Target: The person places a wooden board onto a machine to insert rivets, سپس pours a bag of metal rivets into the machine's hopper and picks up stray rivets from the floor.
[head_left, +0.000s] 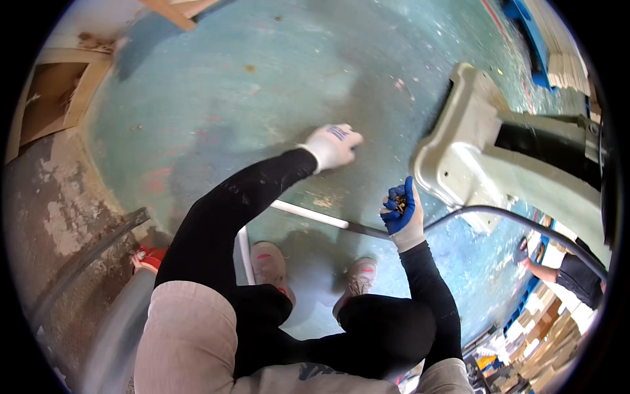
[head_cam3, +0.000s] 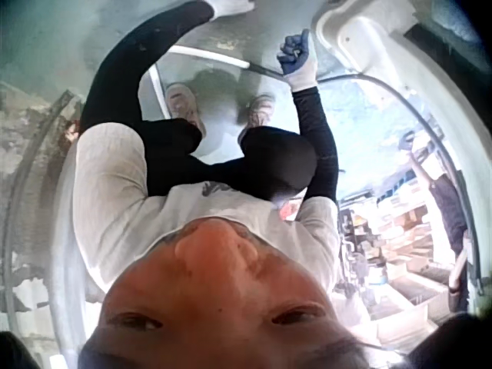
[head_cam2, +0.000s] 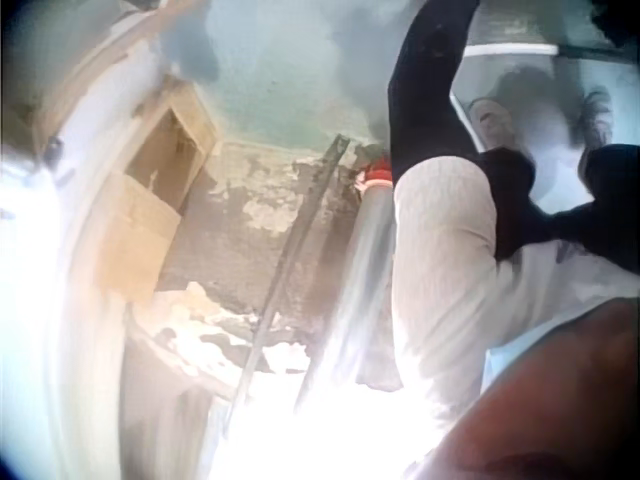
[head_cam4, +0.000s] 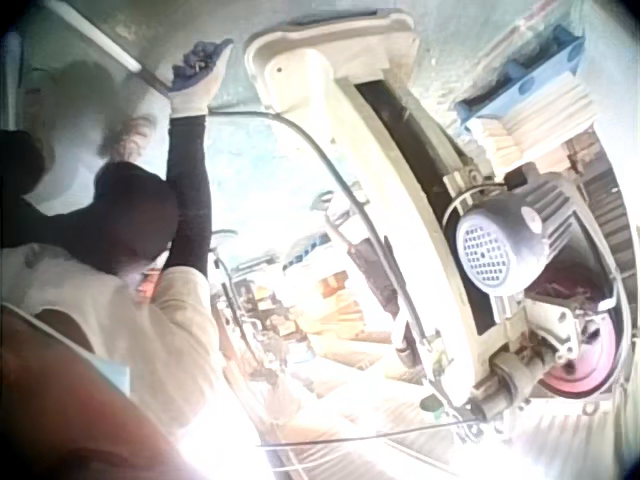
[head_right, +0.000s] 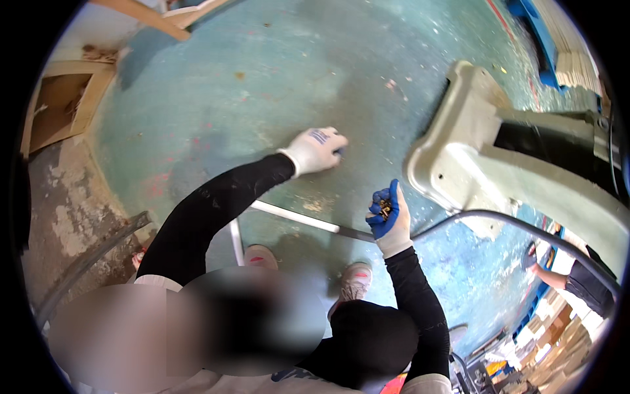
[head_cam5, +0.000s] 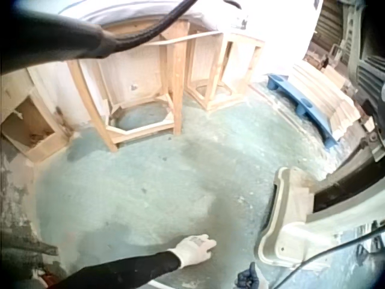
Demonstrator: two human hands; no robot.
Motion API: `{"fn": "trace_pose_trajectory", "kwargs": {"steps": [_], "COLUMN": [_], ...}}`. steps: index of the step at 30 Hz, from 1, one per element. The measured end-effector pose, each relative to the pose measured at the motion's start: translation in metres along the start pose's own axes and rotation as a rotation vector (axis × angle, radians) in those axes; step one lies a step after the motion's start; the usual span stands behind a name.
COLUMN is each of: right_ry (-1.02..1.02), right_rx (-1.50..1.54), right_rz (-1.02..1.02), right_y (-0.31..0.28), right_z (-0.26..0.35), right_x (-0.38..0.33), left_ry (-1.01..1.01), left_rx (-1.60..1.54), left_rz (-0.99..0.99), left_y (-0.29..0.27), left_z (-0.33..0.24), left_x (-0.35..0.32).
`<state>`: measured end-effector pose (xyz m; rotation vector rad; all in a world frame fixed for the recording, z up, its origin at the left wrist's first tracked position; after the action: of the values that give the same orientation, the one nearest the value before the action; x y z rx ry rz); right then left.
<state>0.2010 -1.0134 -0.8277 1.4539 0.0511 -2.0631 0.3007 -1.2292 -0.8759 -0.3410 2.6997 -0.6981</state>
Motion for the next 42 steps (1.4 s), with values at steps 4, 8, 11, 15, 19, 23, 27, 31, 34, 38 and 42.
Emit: {"fn": "trace_pose_trajectory", "kwargs": {"steps": [4, 8, 11, 15, 19, 23, 27, 31, 34, 38, 42], "right_ry": [-0.073, -0.022, -0.044, -0.036, -0.046, -0.036, -0.039, -0.027, -0.026, -0.02, -0.044], "right_rx": [-0.147, -0.186, -0.218, -0.261, -0.301, -0.326, -0.332, -0.361, -0.334, -0.35, -0.344], "right_rz": [-0.115, -0.096, -0.105, -0.114, -0.143, -0.157, -0.156, -0.135, -0.12, -0.116, -0.134], "right_y": [0.017, 0.016, 0.017, 0.005, -0.005, -0.006, -0.007, -0.002, 0.004, 0.011, 0.022], "right_z": [-0.007, -0.017, -0.019, -0.018, -0.014, -0.014, -0.011, -0.01, -0.013, -0.018, -0.009], "right_x": [0.012, 0.029, 0.019, 0.01, 0.001, -0.012, -0.012, -0.007, -0.005, -0.003, -0.01], "left_ry": [0.075, 0.0, -0.097, -0.205, -0.239, -0.228, -0.389, -0.451, -0.374, -0.308, -0.277], "left_rx": [-0.13, -0.116, -0.097, 0.018, 0.052, 0.036, 0.064, 0.078, 0.099, 0.164, 0.141], "left_rz": [0.005, -0.066, -0.055, -0.044, -0.065, -0.101, -0.033, -0.068, -0.066, -0.069, -0.024], "left_y": [-0.024, -0.052, -0.042, -0.029, -0.036, -0.051, -0.058, -0.06, -0.055, -0.048, -0.052], "left_z": [-0.047, -0.01, 0.017, 0.034, 0.051, 0.061, 0.058, 0.063, 0.069, 0.072, 0.067], "left_x": [-0.025, -0.052, -0.054, -0.038, -0.041, -0.057, -0.063, -0.064, -0.06, -0.05, -0.044]}}
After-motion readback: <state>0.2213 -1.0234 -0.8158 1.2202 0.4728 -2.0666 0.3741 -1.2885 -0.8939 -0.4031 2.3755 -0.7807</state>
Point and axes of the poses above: each hand's wrist, its own x-axis towards the middle knuckle, its own y-axis out of the palm, z = x × y, the point moved 5 cm from there along x, towards the middle knuckle, and after that the axes turned 14 degrees about -x, right-handed, at the moved point
